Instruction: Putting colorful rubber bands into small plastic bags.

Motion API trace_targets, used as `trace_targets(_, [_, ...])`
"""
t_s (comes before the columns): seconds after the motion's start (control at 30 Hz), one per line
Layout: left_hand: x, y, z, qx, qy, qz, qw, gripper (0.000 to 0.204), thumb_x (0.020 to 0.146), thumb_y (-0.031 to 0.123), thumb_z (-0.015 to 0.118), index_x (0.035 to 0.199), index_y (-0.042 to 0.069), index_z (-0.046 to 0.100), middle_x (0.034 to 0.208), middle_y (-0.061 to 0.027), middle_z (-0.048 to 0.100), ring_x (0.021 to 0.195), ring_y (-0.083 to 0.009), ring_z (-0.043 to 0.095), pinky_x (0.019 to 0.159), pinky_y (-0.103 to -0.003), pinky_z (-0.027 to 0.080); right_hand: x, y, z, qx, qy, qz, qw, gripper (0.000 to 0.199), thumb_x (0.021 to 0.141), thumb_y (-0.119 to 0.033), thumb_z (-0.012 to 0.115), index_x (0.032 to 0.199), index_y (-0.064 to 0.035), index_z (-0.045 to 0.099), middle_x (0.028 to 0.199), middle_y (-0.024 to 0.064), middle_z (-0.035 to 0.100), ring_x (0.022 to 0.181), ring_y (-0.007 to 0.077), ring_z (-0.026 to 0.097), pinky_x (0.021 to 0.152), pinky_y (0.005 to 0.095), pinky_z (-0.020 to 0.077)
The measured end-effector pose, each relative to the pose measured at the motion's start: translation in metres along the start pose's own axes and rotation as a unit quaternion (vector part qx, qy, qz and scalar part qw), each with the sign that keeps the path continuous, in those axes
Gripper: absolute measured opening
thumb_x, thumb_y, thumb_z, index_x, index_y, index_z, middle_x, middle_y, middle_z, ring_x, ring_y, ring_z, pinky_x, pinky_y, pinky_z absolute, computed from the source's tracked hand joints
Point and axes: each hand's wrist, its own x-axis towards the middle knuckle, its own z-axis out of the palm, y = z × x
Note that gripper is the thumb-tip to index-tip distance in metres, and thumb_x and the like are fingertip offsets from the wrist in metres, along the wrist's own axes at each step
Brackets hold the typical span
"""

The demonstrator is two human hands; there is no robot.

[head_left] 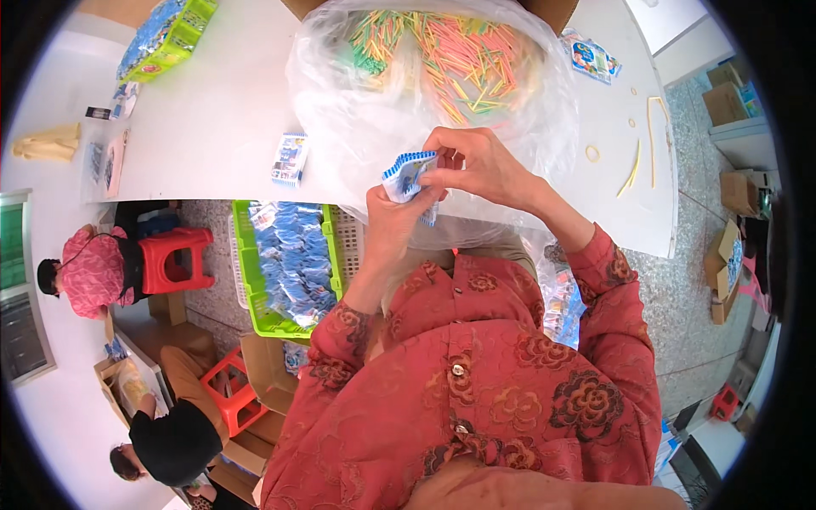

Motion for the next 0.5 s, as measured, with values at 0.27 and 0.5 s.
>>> trace_targets(0.27, [-0.011, 0.002, -0.007, -0.097, -0.023, -0.037, 0.994, 0.022, 0.078, 0.005, 0.065, 0.099, -0.002, 0.061, 0.088, -0.0061, 0.065, 0.081, -0.0117, 0.062, 0.070, -0.024, 0.050, 0.000, 0.000, -0.003, 0.021, -0.034, 0.026, 0.999, 0.014, 0.077, -0.010, 0.065, 0.084, -0.0004, 0.058, 0.068, 0.0045, 0.058, 0.063, 0.0111, 0.053, 0.057, 0.0262, 0.0424])
trace_targets(0.5, [-0.016, -0.004, -0.025, -0.004, -0.029, -0.021, 0.999, 0.028, 0.076, 0.000, 0.065, 0.104, 0.000, 0.058, 0.092, -0.0048, 0.064, 0.081, -0.0113, 0.061, 0.074, -0.026, 0.051, -0.002, -0.004, 0.003, 0.019, -0.037, -0.007, 0.999, 0.014, 0.078, -0.012, 0.066, 0.084, -0.0017, 0.059, 0.068, 0.0038, 0.058, 0.062, 0.0101, 0.053, 0.055, 0.0250, 0.0421])
